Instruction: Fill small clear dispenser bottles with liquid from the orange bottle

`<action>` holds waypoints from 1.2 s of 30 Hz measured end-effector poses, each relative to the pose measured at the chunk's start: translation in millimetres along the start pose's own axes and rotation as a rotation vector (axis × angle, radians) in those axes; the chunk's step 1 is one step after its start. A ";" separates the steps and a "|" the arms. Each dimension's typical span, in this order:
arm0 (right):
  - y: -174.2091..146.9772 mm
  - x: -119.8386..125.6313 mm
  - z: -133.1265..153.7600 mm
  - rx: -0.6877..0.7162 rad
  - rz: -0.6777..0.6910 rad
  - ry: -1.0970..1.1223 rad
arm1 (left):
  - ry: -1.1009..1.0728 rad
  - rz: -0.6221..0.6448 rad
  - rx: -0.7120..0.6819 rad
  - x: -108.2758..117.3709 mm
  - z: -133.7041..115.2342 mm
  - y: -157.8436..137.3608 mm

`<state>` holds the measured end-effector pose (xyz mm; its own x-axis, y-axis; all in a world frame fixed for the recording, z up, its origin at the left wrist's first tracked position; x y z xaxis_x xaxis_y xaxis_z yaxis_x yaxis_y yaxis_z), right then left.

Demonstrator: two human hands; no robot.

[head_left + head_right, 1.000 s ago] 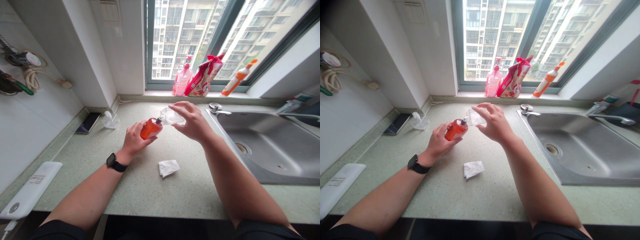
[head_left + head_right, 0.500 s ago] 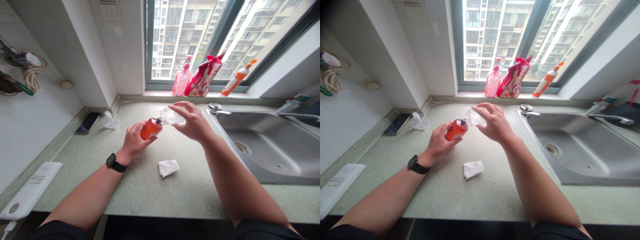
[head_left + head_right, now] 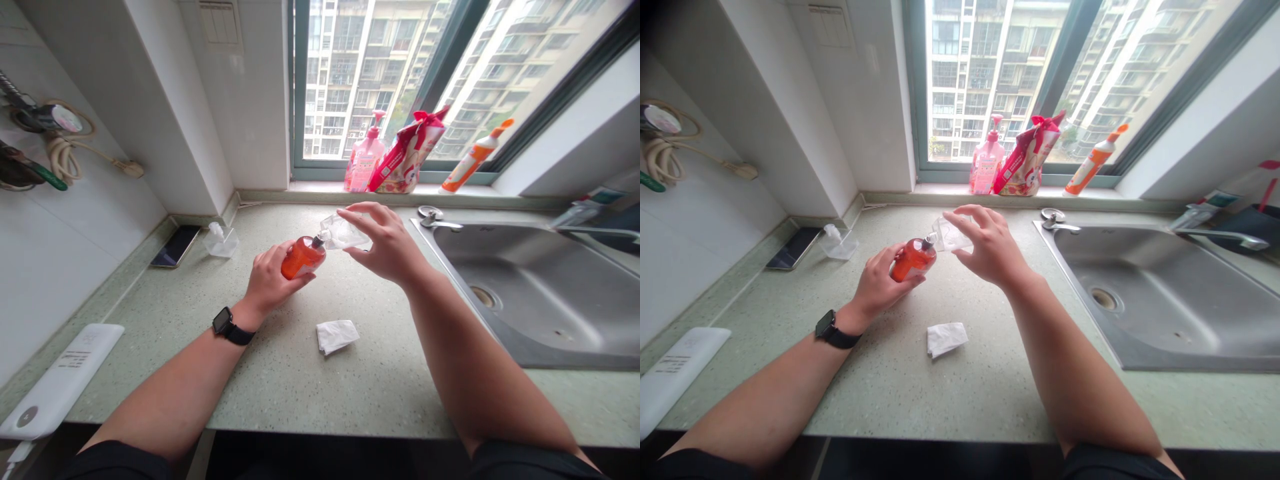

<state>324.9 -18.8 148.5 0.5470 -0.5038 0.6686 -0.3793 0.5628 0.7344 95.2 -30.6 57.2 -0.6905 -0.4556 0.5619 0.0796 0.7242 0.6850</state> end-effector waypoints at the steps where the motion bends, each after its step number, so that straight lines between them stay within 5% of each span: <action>1: 0.0 0.2 0.0 0.001 -0.001 -0.002 | -0.001 0.002 0.000 0.0 -0.4 0.0; 36: 0.7 3.1 7.1 0.039 -0.012 -0.032 | -0.060 0.006 0.001 -0.7 -3.7 -0.3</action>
<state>321.1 -24.7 151.9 0.5273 -0.5315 0.6629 -0.4021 0.5312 0.7457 98.4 -32.4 58.3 -0.7317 -0.4195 0.5372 0.0832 0.7273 0.6812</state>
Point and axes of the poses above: each hand's wrist, its own y-axis towards the middle knuckle, its own x-axis out of the back of the hand, z = x × y, the point moved 7 cm from there along y, towards the middle knuckle, and after that the axes turned 9 degrees about -z, right-handed, at the moved point
